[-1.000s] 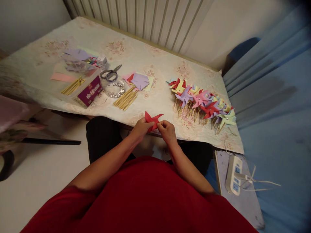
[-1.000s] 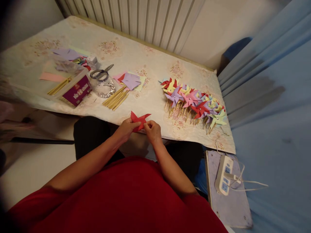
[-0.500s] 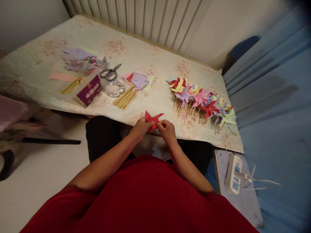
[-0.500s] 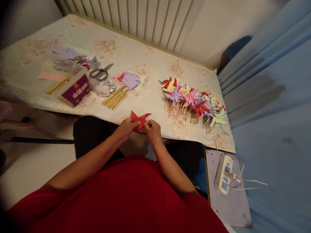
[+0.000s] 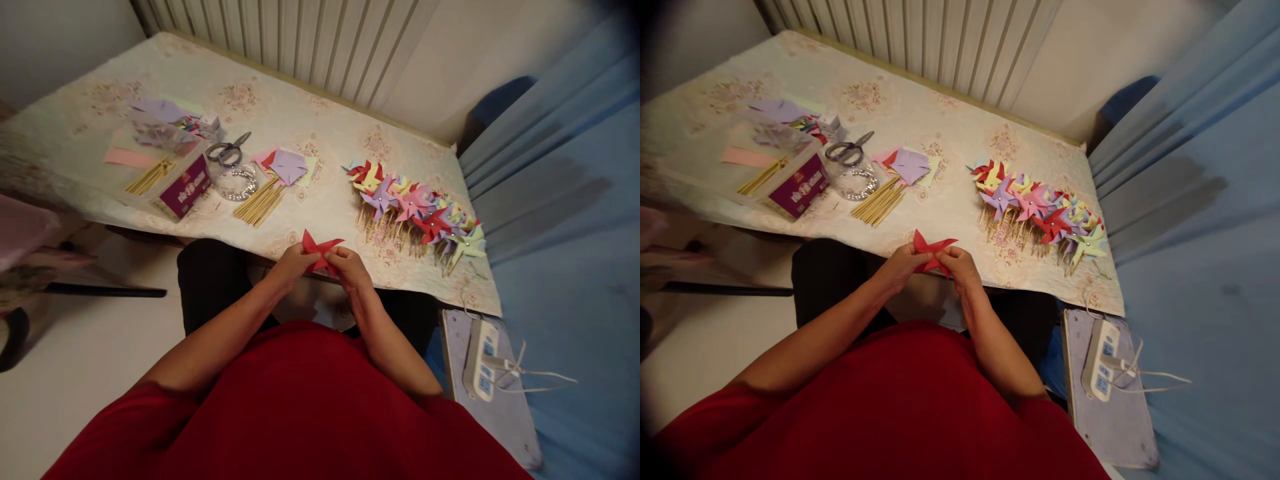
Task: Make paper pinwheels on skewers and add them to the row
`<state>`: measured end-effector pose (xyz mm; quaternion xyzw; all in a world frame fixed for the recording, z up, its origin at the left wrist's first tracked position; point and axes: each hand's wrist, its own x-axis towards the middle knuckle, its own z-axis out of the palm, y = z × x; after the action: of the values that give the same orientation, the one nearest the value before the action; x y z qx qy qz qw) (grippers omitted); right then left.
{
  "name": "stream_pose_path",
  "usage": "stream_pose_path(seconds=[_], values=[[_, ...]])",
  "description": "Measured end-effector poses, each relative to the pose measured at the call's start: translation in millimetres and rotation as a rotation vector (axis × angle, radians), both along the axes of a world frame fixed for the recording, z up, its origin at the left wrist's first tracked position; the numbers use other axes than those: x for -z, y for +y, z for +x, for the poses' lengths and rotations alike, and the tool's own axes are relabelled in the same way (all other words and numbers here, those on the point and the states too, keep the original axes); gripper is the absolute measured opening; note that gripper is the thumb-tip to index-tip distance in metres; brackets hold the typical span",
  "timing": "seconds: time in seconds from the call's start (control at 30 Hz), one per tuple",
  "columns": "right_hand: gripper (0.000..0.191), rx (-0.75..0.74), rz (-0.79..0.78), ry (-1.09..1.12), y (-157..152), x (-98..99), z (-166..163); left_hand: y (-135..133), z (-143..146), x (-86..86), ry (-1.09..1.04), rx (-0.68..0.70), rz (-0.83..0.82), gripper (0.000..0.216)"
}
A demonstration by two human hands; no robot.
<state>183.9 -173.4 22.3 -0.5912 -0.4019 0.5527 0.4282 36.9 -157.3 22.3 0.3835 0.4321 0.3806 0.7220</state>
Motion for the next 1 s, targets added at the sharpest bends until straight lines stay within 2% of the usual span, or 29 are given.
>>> stream_pose_path(seconds=[0.13,0.3,0.67,0.83,1.0], values=[[0.025,-0.005,0.017,-0.07,0.6,0.6,-2.4,-0.2,-0.7,0.6,0.038,-0.011,0.018,0.026],[0.024,-0.015,0.003,-0.144,3.1,2.6,-5.0,2.8,-1.9,9.2,0.035,-0.015,0.005,0.026],[0.027,0.034,0.009,-0.096,19.9,13.0,-15.3,17.7,-8.9,10.0,0.002,-0.071,0.025,0.014],[0.026,0.054,0.022,-0.059,36.1,7.7,-20.6,36.5,-18.1,8.8,-0.077,-0.054,-0.011,0.016],[0.03,0.26,0.144,-0.234,69.2,-6.5,-16.0,73.1,-29.2,16.7,-0.161,-0.031,-0.058,0.023]])
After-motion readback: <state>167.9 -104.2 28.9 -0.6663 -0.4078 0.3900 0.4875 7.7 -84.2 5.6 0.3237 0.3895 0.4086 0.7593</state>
